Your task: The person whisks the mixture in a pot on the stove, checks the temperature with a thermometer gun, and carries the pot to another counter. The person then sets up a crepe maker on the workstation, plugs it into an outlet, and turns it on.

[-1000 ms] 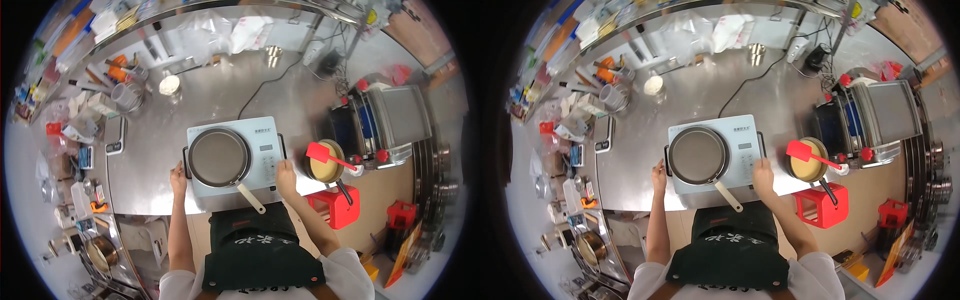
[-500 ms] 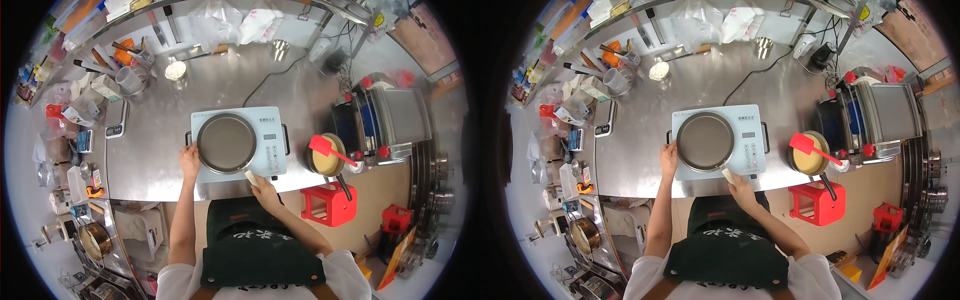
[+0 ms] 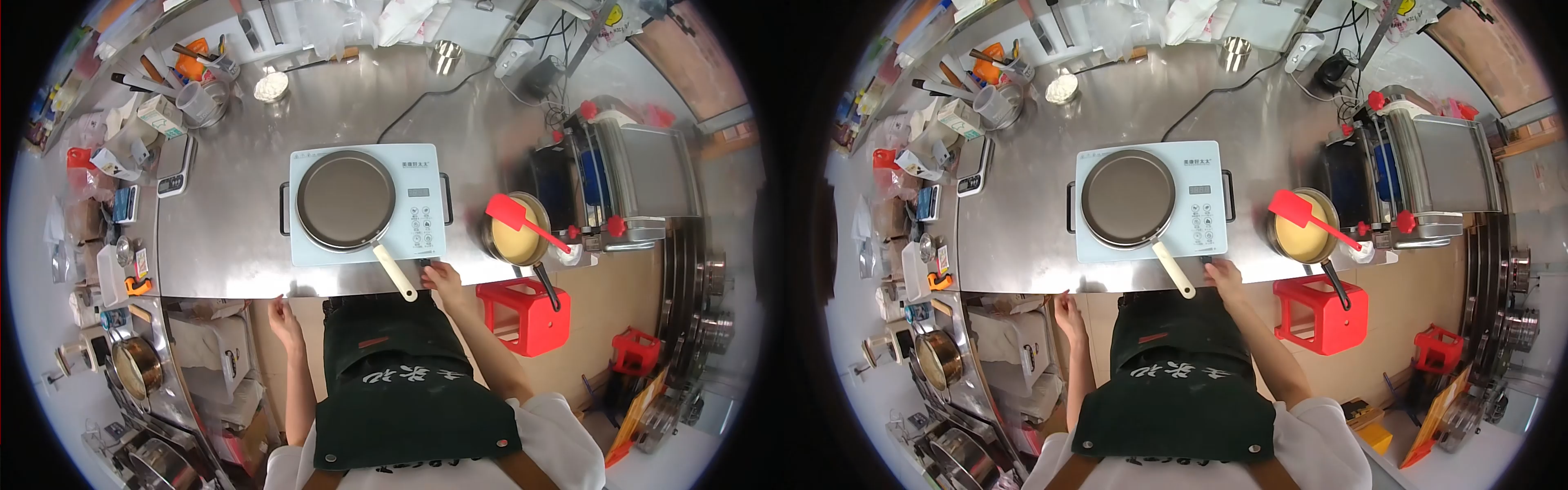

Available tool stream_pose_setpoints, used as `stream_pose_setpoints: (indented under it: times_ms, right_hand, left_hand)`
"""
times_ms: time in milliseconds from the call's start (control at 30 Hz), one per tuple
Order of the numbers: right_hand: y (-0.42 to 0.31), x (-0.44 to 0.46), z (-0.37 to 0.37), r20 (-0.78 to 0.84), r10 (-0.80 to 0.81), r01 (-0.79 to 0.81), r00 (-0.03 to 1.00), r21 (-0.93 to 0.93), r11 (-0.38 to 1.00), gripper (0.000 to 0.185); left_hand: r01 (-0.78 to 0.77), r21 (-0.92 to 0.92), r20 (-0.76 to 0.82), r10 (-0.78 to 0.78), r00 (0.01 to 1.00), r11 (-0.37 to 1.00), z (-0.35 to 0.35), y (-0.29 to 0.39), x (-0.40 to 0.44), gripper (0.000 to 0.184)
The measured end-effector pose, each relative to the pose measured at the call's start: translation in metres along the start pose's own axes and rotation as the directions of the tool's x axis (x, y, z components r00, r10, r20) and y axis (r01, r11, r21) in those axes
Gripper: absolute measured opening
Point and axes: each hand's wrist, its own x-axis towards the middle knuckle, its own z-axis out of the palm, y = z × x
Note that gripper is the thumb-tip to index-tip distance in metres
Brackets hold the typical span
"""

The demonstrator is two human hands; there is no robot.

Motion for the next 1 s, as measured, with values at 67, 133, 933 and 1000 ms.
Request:
stream_pose_setpoints:
  times_ms: [67,133,933,1000]
  right_hand:
    - [0.008,0.006,0.003,0.005,-0.009,0.009,1.0,0.019,1.0,0.048]
    - [0.01,0.007,0.006,-0.001,0.029,-0.029,1.0,0.057,0.998,0.045]
    - [-0.008,0.012,0.004,-0.234,-0.07,0.031,0.97,-0.165,0.986,0.057]
    - [-0.011,0.033,0.003,-0.286,-0.31,0.215,0.907,-0.318,0.923,0.06]
  left_hand:
    - [0.082,-0.018,-0.01,-0.083,0.997,0.996,-0.01,-0.023,-0.04,0.02]
    - [0.111,-0.016,-0.022,-0.111,0.994,0.994,-0.018,-0.046,-0.071,0.02]
    - [0.339,-0.037,0.012,-0.339,0.941,0.94,-0.06,-0.107,-0.136,0.019]
    - [0.359,-0.015,0.022,-0.358,0.933,0.933,-0.064,-0.112,-0.133,0.019]
